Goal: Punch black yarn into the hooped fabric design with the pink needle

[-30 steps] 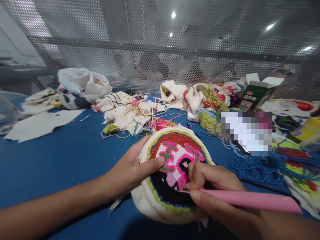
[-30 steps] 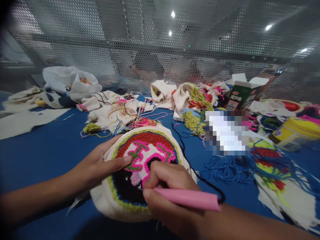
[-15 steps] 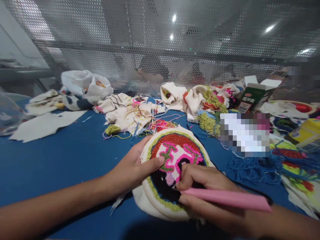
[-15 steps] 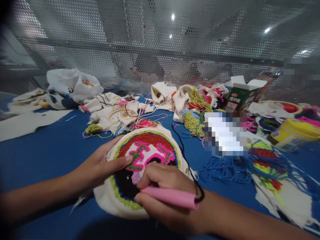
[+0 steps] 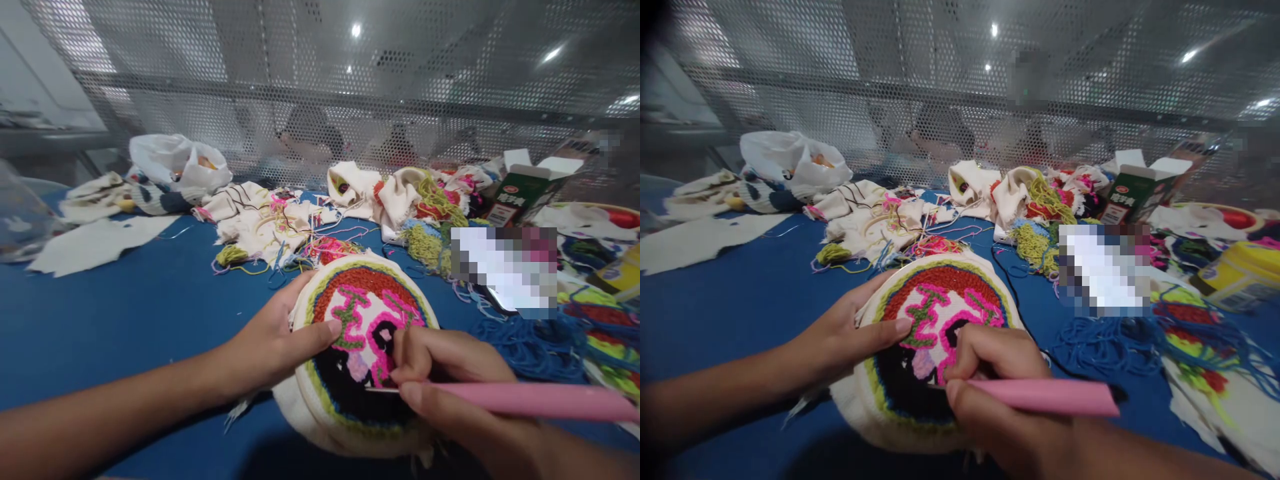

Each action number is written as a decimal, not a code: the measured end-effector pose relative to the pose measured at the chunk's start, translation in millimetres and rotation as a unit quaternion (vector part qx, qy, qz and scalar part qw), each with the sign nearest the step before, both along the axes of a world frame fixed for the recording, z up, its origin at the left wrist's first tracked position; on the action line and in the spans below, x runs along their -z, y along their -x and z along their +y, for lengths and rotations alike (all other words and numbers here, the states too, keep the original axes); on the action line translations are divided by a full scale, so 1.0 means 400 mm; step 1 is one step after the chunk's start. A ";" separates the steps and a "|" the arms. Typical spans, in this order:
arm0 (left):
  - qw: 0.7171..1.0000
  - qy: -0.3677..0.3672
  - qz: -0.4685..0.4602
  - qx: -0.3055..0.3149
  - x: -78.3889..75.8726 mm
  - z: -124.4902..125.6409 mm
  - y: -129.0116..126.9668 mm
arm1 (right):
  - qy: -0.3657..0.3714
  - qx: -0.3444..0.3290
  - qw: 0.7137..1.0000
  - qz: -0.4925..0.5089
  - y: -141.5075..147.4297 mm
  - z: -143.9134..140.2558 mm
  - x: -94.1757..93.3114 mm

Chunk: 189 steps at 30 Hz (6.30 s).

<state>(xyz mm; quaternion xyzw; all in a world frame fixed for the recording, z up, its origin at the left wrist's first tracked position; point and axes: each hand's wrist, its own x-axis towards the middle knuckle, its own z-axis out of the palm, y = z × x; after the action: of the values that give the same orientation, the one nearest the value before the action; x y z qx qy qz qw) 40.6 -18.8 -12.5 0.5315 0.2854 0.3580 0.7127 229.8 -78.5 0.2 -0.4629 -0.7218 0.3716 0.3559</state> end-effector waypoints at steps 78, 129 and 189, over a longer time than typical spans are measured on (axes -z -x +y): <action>1.000 0.014 -0.021 0.012 0.015 0.003 0.005 | -0.093 -0.052 0.988 -0.107 0.016 0.013 0.015; 1.000 0.010 0.027 0.010 -0.001 -0.004 0.007 | -0.036 0.064 0.995 -0.064 0.006 0.014 -0.002; 0.999 0.039 -0.028 -0.023 0.004 -0.007 -0.002 | -0.129 -0.093 0.978 -0.133 0.003 0.014 0.011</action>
<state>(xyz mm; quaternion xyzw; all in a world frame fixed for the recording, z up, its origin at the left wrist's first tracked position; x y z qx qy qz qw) 41.6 -21.7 -14.0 0.4859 0.2914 0.3778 0.7323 228.5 -72.9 -4.2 -0.3892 -0.8444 0.2418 0.2775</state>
